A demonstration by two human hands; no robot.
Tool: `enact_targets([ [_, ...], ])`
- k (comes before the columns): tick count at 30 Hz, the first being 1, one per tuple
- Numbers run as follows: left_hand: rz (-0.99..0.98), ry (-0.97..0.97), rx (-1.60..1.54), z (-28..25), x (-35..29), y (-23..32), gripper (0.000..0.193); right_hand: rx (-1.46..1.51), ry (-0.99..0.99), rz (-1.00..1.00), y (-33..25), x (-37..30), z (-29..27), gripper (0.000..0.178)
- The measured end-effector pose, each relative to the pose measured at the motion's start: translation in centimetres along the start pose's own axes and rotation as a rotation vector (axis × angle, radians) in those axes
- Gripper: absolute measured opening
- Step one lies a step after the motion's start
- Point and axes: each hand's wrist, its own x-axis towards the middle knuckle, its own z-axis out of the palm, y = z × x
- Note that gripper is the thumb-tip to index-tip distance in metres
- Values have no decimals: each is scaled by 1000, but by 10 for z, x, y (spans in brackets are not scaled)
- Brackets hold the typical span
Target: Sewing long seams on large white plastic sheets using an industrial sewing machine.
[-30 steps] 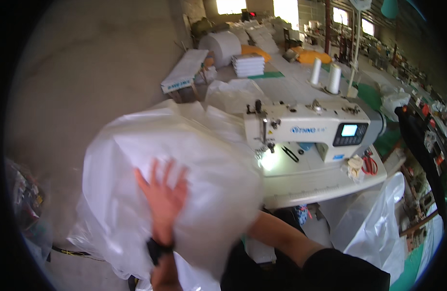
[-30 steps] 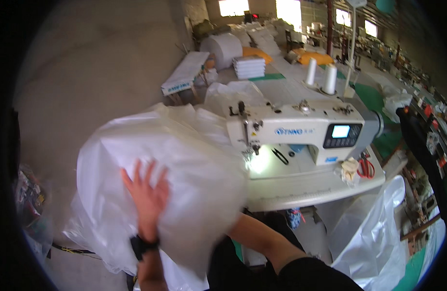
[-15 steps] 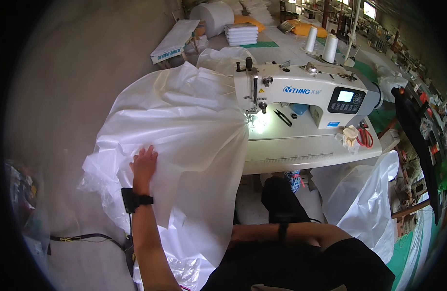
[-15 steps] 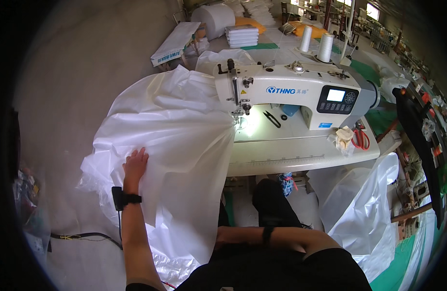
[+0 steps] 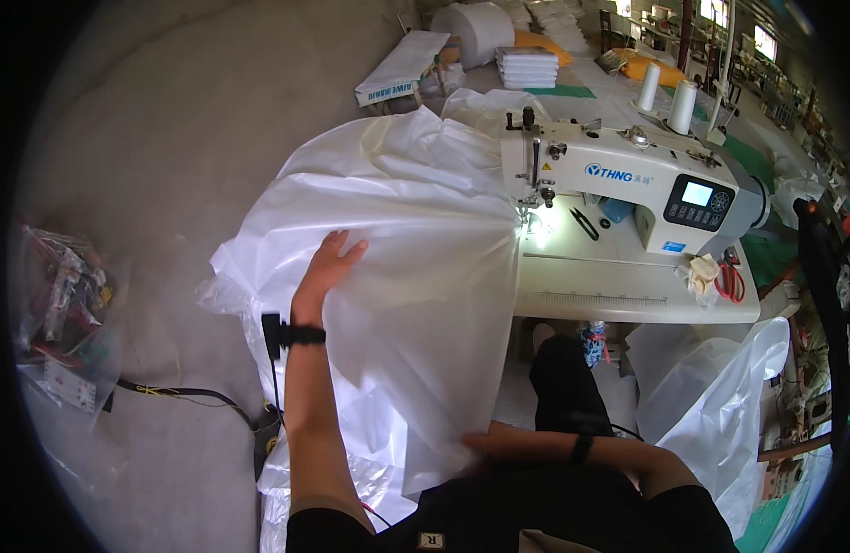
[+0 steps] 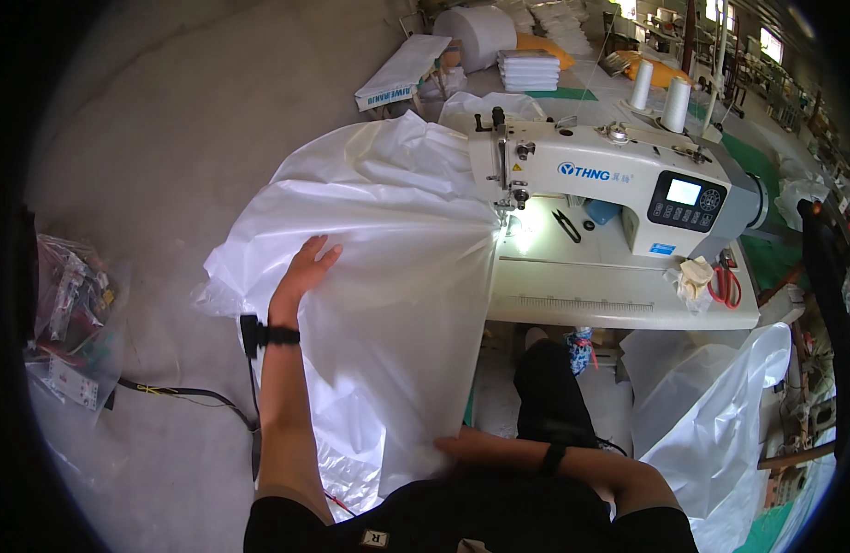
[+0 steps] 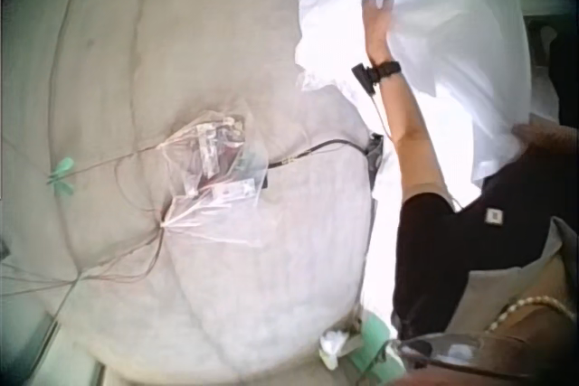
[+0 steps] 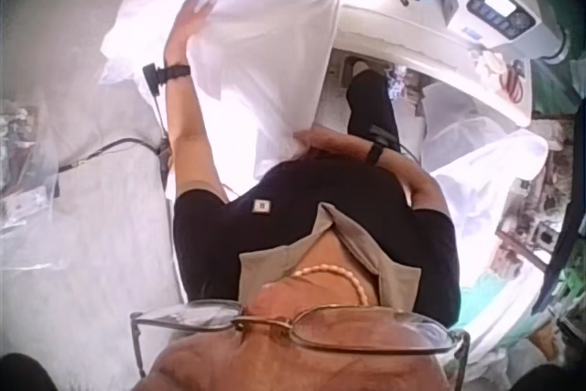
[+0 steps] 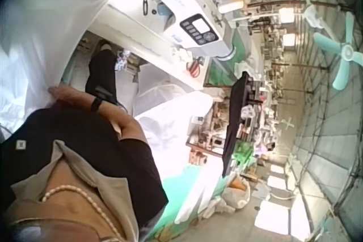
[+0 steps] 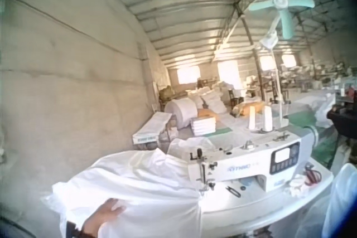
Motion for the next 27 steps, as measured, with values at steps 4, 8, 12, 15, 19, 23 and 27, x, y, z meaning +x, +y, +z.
enact_targets([
  [4,418,200,524,52,-95,59,90,-398,-31,393,-43,-30,-22,42],
  [8,490,268,656,87,-146,58,72,331,168,218,-84,-37,-67,35],
  [12,368,344,657,53,-140,33,39,770,736,-80,-90,-13,-132,31],
  [15,423,460,428,53,-151,57,50,835,855,-160,-100,2,-159,29],
  [19,320,259,527,124,-171,85,94,898,931,-216,-95,17,-177,13],
  [23,203,431,684,156,-164,1,57,1094,918,-339,-94,31,-181,11],
  [27,245,464,612,53,-165,15,26,1371,764,-395,-77,33,-202,21],
])
